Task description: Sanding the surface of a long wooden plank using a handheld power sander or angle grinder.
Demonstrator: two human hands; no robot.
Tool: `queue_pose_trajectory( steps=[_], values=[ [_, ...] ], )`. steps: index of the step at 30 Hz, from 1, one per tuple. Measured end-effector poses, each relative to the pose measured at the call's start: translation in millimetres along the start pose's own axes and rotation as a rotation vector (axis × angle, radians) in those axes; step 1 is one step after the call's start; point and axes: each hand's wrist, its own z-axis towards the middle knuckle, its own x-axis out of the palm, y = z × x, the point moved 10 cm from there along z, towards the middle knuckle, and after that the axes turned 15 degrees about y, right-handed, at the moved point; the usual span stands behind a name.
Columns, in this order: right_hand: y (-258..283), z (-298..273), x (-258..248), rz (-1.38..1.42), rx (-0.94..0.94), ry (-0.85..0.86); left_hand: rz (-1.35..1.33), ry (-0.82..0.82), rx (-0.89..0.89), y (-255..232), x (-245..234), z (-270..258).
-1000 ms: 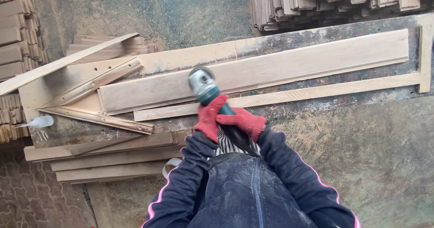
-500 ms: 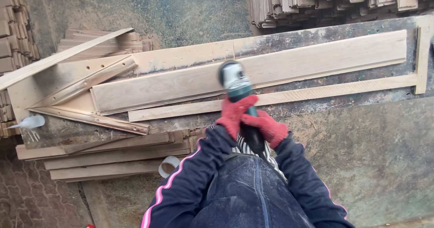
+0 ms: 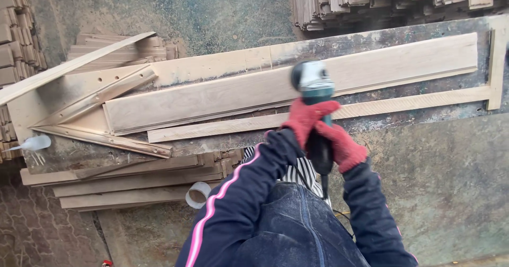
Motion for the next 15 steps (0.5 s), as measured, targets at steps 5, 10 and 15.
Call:
queue_pose_trajectory(
  steps=[5,10,15],
  values=[
    [-23,2,-64,0.161,-0.095,-0.124,0.165,0.039,0.025,9,48,0],
    [-6,17,45,0.012,0.007,0.014,0.127,-0.132,0.175,-36,-30,-63],
    [-18,45,145,-0.150,0.074,0.252,0.104,-0.398,0.373,-97,-104,-163]
  ],
)
